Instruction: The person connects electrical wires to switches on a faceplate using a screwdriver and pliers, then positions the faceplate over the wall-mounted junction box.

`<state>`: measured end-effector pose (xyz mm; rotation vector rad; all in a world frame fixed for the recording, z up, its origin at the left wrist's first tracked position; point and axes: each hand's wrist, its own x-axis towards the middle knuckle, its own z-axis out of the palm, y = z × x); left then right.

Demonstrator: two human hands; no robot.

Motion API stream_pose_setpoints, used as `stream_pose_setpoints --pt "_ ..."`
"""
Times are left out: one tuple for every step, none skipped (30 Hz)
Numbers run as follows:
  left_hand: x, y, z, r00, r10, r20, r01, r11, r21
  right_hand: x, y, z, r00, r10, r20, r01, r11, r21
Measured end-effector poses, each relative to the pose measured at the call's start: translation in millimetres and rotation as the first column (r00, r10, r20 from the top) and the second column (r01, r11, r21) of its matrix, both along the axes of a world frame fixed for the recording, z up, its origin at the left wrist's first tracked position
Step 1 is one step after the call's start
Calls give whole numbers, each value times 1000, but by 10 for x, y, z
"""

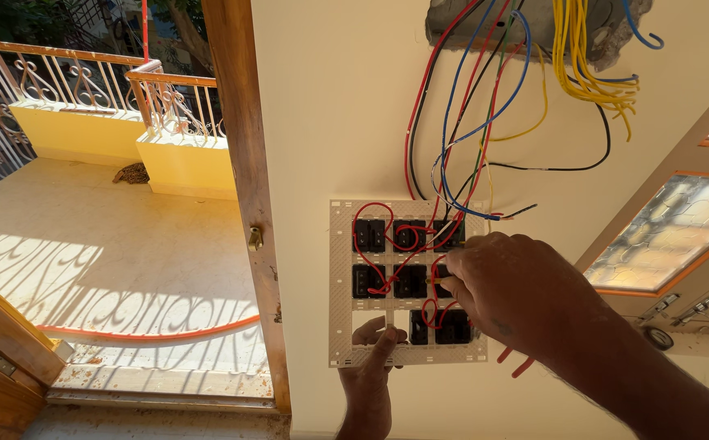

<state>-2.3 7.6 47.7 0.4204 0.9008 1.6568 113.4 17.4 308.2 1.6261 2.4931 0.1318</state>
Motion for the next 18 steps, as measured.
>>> stream_pose_setpoints --pt "1 -2 -12 1000 -3 7 3 1000 17 -14 -25 4 997 53 -55 -53 999 13" --pt "3 2 -23 1000 -4 13 3 999 34 -28 -49 9 988 108 -110 -106 994 30" --pt "3 9 -37 1000 -4 19 3 999 51 -44 -64 11 973 163 -166 -157 986 50" --pt "1 19 -50 1000 -13 14 12 999 50 -60 -74 11 993 87 -80 -85 996 37" --pt "-3 34 -64 1000 -21 12 21 999 50 -65 -77 16 1000 12 9 -12 999 32" --pt "-8 47 -75 1000 -28 10 27 998 50 -68 -82 13 993 -62 97 59 998 35" --pt "-18 54 -89 999 -31 9 30 998 61 -68 -84 2 998 49 28 -51 997 63" --pt "-28 61 -98 999 -33 9 32 997 73 -47 -81 4 986 162 -38 -158 983 98" --pt "-42 65 -106 999 -34 8 33 996 85 -28 -78 -5 956 276 -100 -261 955 139" --pt "-57 67 -112 1000 -28 3 27 996 90 -21 -73 -29 970 232 -72 -223 968 118" --pt "-70 67 -115 1000 -26 -1 26 995 95 -9 -75 -60 982 184 -42 -180 979 96" --pt "-78 69 -114 1000 -25 -4 25 994 104 10 -71 -85 991 136 -8 -135 988 80" --pt "-86 69 -114 999 -33 -4 33 994 107 29 -50 -100 992 123 20 -124 991 59" --pt "-91 67 -111 999 -39 -2 39 993 111 44 -28 -115 993 111 50 -113 993 38" --pt "-92 65 -110 999 -43 2 43 993 112 62 -10 -132 992 100 81 -102 995 15" --pt "-86 64 -105 999 -44 7 43 992 120 89 0 -142 975 221 31 -223 971 90" --pt "-87 64 -100 999 -45 9 44 991 127 101 7 -157 940 340 -14 -332 927 172" --pt "-88 59 -94 999 -51 7 50 990 128 102 9 -173 891 451 -55 -424 869 255"
